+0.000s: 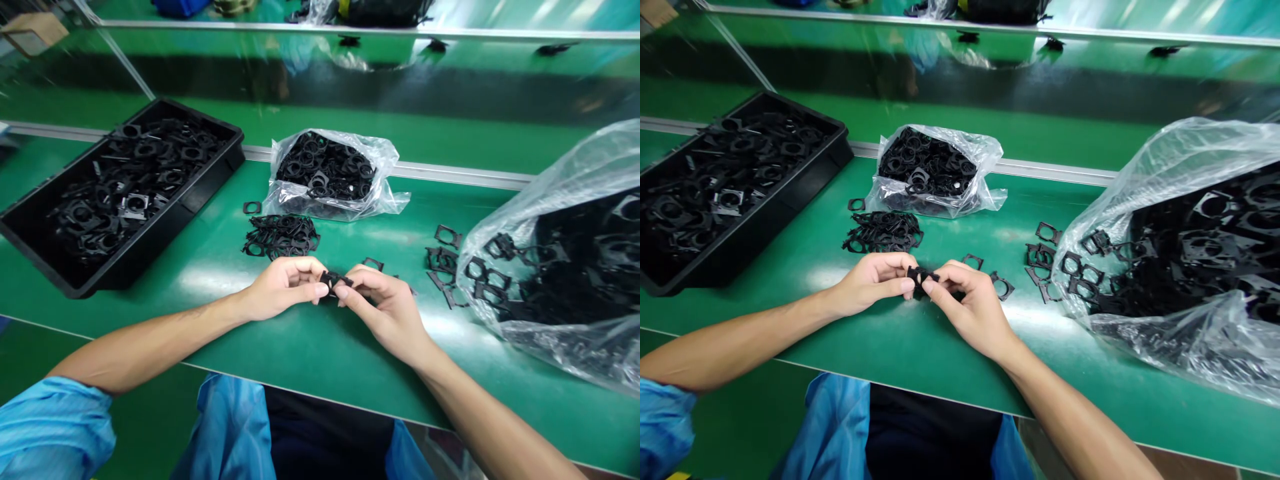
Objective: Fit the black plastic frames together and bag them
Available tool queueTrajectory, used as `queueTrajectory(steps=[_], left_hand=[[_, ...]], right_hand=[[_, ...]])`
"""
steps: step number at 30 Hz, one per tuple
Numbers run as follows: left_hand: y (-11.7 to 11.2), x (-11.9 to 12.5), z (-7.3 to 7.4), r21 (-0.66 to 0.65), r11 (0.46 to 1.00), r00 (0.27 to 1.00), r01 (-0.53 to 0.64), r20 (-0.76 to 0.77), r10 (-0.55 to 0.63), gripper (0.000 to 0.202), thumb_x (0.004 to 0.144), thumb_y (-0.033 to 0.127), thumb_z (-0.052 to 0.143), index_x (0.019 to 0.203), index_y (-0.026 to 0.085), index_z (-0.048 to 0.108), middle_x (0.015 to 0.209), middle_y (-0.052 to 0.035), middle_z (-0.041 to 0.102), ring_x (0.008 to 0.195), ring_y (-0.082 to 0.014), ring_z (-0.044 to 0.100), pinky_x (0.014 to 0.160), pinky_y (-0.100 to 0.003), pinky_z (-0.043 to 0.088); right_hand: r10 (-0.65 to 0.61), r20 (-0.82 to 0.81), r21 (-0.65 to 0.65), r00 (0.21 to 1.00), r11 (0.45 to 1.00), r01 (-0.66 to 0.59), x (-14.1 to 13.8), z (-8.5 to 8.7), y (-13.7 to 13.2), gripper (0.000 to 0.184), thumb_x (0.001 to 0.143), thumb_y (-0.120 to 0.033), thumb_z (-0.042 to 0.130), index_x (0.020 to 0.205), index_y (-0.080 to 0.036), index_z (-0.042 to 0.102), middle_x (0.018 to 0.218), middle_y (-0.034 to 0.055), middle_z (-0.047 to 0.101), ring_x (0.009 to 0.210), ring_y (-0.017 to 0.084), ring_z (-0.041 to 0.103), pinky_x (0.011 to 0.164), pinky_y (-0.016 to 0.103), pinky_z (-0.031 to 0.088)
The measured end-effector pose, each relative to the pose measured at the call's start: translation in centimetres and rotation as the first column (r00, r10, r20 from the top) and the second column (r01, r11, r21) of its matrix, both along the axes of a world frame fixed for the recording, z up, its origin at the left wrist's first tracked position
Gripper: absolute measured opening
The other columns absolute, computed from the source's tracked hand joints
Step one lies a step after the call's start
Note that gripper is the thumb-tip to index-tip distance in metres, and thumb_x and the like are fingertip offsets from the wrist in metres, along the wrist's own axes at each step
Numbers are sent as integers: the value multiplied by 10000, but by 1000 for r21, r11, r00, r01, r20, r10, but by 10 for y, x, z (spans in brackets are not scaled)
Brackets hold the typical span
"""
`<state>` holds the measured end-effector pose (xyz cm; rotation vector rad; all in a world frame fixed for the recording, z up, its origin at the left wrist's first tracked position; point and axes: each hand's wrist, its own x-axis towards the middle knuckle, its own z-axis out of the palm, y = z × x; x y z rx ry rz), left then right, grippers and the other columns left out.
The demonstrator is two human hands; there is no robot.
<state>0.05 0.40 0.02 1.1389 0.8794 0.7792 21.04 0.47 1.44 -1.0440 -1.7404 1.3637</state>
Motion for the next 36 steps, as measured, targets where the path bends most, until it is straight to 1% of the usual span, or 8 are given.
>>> queueTrajectory(steps=[10,15,20,24,28,30,33,36], left_hand=[[0,1,-1,-9,1000,999,-15,47,16,376,789,454,828,836,116,669,672,-5,634,628,-104,593,629,-224,468],[0,1,-1,-2,1000,999,-12,43,12,371,799,451,820,844,113,672,664,-10,645,620,-103,588,621,-218,465],[-1,1,-1,9,1000,1000,-15,26,15,353,818,441,801,839,116,665,657,-7,641,605,-95,571,608,-210,455],[-1,1,-1,6,1000,1000,1,20,-1,360,829,452,786,828,121,645,664,-6,636,619,-101,587,619,-213,464],[-1,2,0,2,1000,999,22,30,-22,384,831,480,774,816,127,626,670,-3,618,623,-105,586,620,-218,462],[-1,2,0,12,1000,1000,7,16,-7,383,829,481,776,818,126,634,659,1,605,609,-99,560,606,-217,449],[-3,3,-1,53,997,998,-61,-6,62,373,809,465,797,791,126,644,656,12,570,593,-83,506,582,-208,420],[-3,3,-2,93,989,994,-111,-13,113,366,806,460,799,777,125,653,669,9,573,593,-82,503,573,-206,414]], right_hand=[[-4,5,21,1000,1000,4,-1,-1,2,309,973,-359,645,715,-190,655,713,18,599,696,162,538,679,301,422],[-7,14,22,1000,1000,7,-1,-1,1,315,973,-372,646,719,-187,662,714,20,599,705,163,538,679,300,425],[0,15,29,1000,1000,-1,0,-1,0,285,972,-323,645,722,-189,661,724,21,609,703,160,541,684,301,422],[17,9,30,1000,999,-17,0,-1,-1,255,966,-299,652,737,-188,670,741,22,622,704,158,546,684,300,422],[23,1,17,1000,1000,-23,0,0,-2,266,969,-303,649,730,-189,666,746,24,631,708,159,550,691,303,430],[14,-3,15,1000,1000,-14,0,0,-2,269,971,-302,644,727,-190,662,745,24,630,711,160,551,693,304,430],[-6,13,24,1000,1000,6,-1,-1,-1,284,972,-315,639,716,-192,652,725,22,616,706,161,544,687,303,423],[-21,24,29,999,999,20,-1,-2,2,303,969,-341,642,704,-194,641,703,16,596,695,161,533,680,302,418]])
